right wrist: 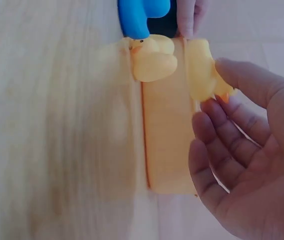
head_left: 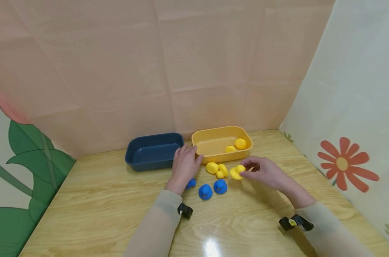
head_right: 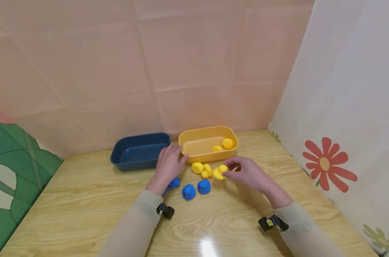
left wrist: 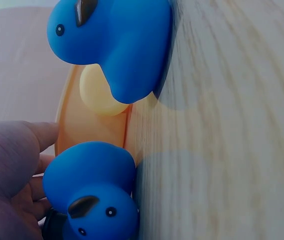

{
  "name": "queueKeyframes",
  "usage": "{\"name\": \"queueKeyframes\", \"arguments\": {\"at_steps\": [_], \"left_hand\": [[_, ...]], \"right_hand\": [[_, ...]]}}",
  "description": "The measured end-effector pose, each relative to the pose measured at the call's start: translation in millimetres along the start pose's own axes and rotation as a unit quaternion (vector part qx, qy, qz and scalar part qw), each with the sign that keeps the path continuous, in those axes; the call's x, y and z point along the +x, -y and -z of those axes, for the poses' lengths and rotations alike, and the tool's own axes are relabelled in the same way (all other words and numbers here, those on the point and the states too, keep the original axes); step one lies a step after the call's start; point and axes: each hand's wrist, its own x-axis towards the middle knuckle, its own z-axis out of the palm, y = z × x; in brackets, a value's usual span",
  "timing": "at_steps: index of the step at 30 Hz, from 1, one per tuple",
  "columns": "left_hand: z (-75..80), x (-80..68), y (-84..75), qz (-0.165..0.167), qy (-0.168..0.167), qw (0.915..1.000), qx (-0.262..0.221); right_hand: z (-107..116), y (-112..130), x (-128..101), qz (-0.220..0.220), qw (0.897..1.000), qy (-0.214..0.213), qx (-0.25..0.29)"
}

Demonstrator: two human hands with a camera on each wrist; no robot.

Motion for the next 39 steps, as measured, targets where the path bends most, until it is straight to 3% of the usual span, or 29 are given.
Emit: {"name": "queueKeyframes", "arguments": {"at_steps": [11,20,39], "left_hand": [[0.8,0.0,0.7,-0.001,0.0,1.0,-0.001],[1.4,-2.3,-0.2,-0.006,-0.007,1.0,0.001],[-1.3,-0.2,0.0,-0.001,-0.006,1.0,0.004]], "right_hand": [[13,14,15,-0.039,0.996,-0.075,-0.006],[24,18,29,-0.029,0.995,-0.094,-0.004],[29,16,79,-0.074,0.987,-0.139,-0.039]]}}
